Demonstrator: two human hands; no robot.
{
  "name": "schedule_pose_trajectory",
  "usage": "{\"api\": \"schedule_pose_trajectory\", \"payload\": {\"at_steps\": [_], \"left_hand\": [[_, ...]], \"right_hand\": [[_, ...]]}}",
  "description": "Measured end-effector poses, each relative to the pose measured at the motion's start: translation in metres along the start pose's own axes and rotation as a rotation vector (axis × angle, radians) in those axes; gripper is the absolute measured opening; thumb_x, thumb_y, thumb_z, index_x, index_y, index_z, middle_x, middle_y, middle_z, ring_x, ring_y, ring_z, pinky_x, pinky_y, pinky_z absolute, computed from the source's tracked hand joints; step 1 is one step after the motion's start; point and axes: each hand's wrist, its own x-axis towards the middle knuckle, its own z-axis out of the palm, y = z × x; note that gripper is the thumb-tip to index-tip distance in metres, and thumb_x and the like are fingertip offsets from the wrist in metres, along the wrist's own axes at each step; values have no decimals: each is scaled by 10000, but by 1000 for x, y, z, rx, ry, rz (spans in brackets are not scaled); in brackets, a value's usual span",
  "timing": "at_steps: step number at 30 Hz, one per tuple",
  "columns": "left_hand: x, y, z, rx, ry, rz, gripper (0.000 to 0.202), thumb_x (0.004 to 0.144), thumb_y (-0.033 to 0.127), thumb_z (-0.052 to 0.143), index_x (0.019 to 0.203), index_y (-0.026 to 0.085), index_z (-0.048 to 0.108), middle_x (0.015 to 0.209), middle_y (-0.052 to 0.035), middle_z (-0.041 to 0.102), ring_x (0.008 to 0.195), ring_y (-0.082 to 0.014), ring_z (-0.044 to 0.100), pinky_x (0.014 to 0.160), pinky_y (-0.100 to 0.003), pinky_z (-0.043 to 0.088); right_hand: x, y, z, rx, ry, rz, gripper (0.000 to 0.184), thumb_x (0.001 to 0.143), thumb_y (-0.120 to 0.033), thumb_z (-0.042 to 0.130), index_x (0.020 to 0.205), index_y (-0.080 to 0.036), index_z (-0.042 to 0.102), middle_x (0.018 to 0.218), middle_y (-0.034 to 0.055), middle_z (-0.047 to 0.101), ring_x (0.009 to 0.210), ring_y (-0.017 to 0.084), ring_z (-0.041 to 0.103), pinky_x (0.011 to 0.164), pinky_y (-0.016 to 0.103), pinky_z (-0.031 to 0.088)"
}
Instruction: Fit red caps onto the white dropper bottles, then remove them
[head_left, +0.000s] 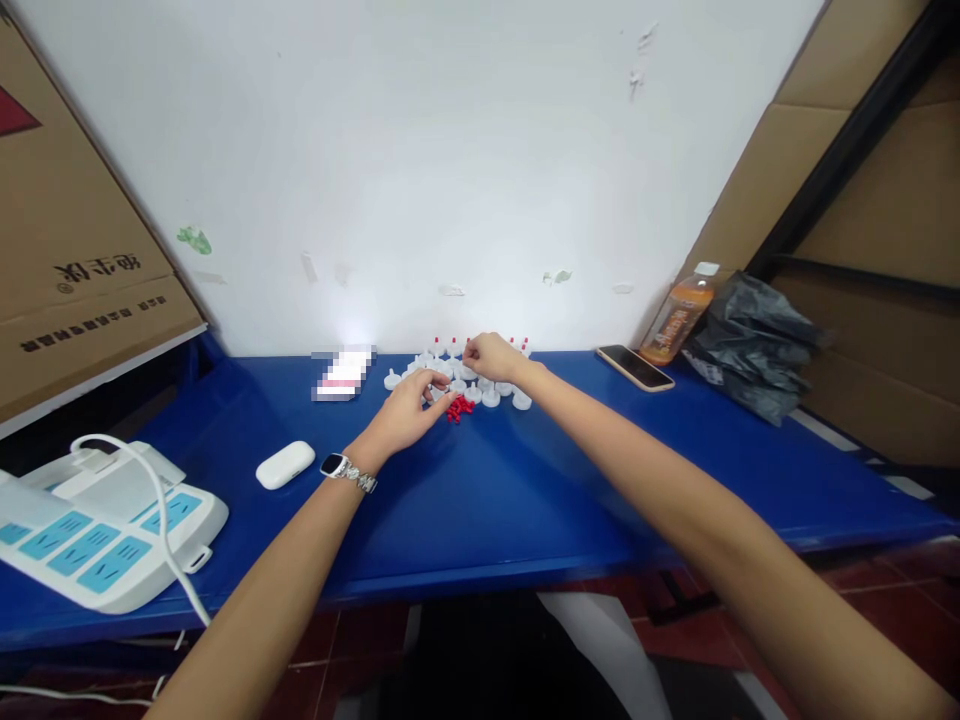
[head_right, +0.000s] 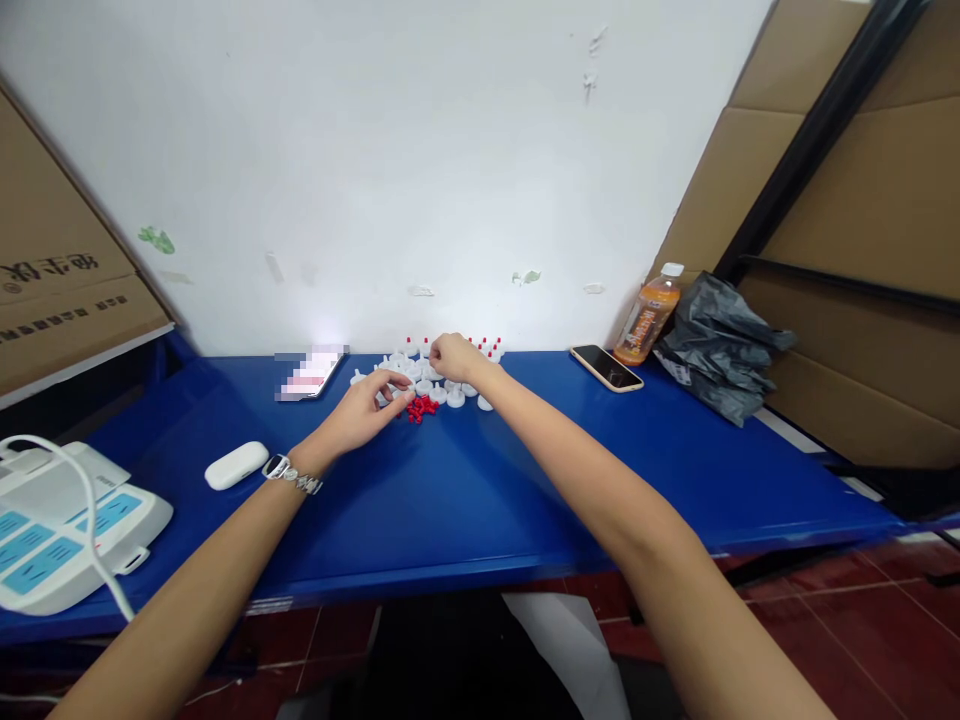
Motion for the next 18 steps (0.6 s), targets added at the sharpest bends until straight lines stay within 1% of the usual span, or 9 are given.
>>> {"api": "schedule_pose_trajectory", "payload": {"at_steps": [3, 5, 10, 15, 18], "left_hand": [[0, 0, -1, -2, 0, 12, 418, 928, 560, 521, 1118, 202, 620, 1124, -75, 663, 868, -198, 625, 836, -382, 517], [0, 0, -2, -4, 3, 19, 417, 928, 558, 518, 1119, 202, 619, 1123, -79, 661, 879, -202, 626, 844, -386, 518], [0, 2, -2, 7, 10, 12, 422, 921, 570, 520, 1097, 202, 627, 1137, -87, 658, 893, -209, 621, 826, -388, 523], [0, 1, -3, -2, 15, 24, 411, 926, 551, 522, 1105, 195, 626, 1125, -87, 659, 873, -199, 626, 838, -386, 521], [0, 1, -4, 5, 14, 17, 395, 927, 542, 525, 1094, 199, 628, 1124, -83, 657, 870, -196, 625, 816, -374, 520]], "right_hand": [[-1, 0, 0, 30, 58, 5, 148, 806, -113, 604, 825, -133, 749, 845, 73, 765, 767, 155, 665, 698, 221, 440], [-4, 0, -2, 66, 65, 8, 150, 810, -121, 605, 833, -129, 753, 843, 71, 766, 772, 154, 671, 694, 217, 442], [-5, -2, -3, 39, -33, 4, 154, 789, -106, 619, 810, -129, 770, 822, 79, 770, 759, 170, 675, 686, 226, 454], [5, 2, 6, -20, -43, 21, 179, 785, -104, 613, 821, -133, 786, 846, 95, 775, 774, 188, 683, 707, 240, 466], [8, 5, 8, -32, -43, 28, 182, 780, -96, 611, 815, -132, 786, 842, 102, 773, 786, 194, 685, 714, 242, 468]]}}
